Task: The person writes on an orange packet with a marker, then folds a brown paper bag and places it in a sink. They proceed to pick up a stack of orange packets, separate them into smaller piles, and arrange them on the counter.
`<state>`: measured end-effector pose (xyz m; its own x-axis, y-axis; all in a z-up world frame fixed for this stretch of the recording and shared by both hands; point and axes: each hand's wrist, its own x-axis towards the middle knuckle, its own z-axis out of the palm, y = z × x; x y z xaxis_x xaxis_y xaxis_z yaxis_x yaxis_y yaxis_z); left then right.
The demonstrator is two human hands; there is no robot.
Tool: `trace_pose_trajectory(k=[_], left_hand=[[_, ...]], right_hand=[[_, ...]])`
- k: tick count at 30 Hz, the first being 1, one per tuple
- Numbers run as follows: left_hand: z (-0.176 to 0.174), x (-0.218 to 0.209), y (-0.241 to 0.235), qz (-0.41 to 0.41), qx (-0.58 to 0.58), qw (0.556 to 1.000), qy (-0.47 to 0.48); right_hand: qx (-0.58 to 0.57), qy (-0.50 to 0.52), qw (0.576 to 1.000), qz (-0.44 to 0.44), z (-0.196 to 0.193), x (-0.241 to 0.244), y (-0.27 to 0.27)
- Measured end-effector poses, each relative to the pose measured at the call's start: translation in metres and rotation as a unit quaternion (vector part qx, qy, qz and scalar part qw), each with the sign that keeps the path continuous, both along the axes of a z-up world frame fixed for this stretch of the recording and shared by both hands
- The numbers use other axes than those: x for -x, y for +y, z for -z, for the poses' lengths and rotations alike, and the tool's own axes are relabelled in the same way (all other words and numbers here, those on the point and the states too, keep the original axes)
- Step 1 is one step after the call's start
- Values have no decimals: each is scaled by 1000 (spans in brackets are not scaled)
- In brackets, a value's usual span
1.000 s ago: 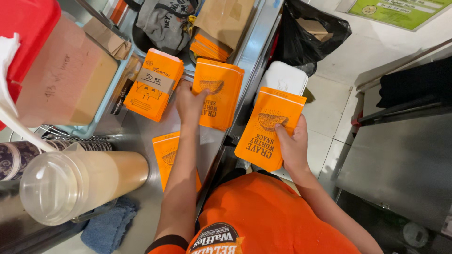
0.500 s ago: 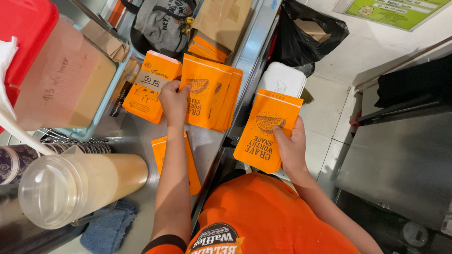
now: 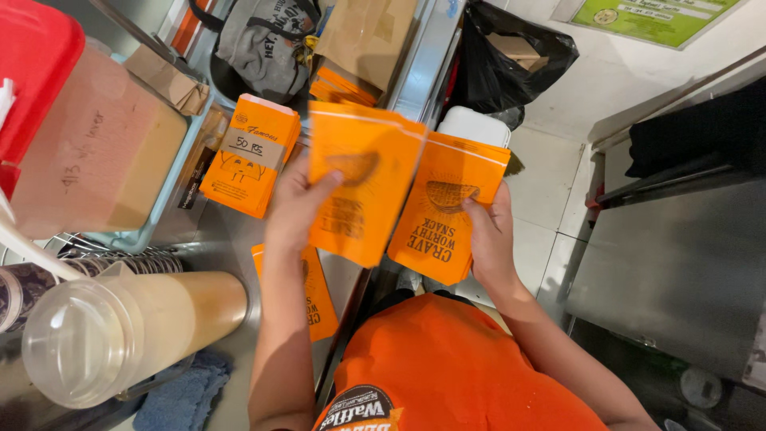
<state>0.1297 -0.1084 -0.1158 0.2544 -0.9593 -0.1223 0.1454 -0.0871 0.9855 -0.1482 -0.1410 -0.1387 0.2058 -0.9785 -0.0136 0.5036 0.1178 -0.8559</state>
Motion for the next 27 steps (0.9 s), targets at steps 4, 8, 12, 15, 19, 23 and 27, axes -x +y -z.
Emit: trace_pose_trajectory(k=[4, 8, 12, 15, 19, 23, 27], left_hand=[[11, 58, 4, 37, -26, 985, -167], [4, 93, 13, 34, 81, 978, -187], [-16, 75, 10, 6, 155, 987, 45], [-22, 51, 2, -31, 225, 973, 39], [-8, 30, -22, -122, 206, 971, 13], [7, 23, -35, -185, 154, 969, 47], [1, 24, -37, -192, 190, 963, 9]], right_hand=[[-23, 8, 1000, 4, -6, -9, 6], [119, 123, 985, -29, -16, -23, 15], [330, 254, 909, -5, -16, -44, 4], [382, 231, 895, -11, -2, -74, -14], [439, 206, 874, -28, 25, -101, -38], [437, 280, 854, -51, 47, -109, -43], [418, 302, 853, -75, 48, -111, -44]])
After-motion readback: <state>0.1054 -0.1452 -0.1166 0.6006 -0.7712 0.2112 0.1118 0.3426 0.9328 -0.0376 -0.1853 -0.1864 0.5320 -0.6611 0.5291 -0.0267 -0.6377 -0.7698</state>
